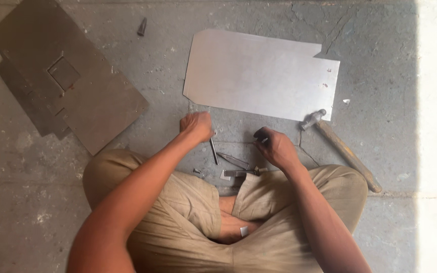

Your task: The person sits on the floor and uses a hammer and a metal punch to create holes in a flat metal sheet. They repeatedly position the punch on the metal and strike it with the hammer, occasionally flipping the sheet to work on different areas.

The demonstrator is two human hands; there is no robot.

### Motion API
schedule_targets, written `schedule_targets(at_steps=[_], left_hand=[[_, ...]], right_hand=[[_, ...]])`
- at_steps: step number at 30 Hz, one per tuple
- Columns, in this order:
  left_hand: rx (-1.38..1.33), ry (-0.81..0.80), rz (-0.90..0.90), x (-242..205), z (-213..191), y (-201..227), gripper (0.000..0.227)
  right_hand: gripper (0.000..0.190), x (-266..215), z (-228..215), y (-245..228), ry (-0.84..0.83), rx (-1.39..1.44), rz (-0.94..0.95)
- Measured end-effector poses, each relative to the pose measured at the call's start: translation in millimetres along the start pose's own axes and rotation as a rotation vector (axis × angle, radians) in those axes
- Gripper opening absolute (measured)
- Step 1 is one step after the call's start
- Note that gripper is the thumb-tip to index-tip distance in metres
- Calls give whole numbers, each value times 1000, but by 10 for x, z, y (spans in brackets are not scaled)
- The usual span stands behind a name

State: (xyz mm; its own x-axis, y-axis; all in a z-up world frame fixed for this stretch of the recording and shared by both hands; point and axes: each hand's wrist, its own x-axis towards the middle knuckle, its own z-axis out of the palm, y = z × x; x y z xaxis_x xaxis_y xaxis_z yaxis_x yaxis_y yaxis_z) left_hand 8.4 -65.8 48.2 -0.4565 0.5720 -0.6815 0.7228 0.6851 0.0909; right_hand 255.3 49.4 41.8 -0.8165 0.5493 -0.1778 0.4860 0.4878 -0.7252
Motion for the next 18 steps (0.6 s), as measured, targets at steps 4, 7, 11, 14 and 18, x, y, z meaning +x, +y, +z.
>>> schedule_targets(at_steps=[4, 7, 11, 14, 18], left_hand=[[-229, 197, -75, 224, -123, 74, 43], [-382, 188, -160, 387, -126, -32, 39], [-625, 582, -274, 802, 14, -423, 27], [-748, 588, -303, 1109, 84, -724, 34], [-715, 593, -256, 1190, 115, -771, 34]], right_hand=[[20, 96, 73, -66, 13, 17, -23], [21, 146, 101, -132, 32, 28, -16], [34, 399, 217, -324, 36, 4, 19], [54, 667, 444, -536, 33, -62, 3], [51, 841, 898, -585, 121, -196, -46]])
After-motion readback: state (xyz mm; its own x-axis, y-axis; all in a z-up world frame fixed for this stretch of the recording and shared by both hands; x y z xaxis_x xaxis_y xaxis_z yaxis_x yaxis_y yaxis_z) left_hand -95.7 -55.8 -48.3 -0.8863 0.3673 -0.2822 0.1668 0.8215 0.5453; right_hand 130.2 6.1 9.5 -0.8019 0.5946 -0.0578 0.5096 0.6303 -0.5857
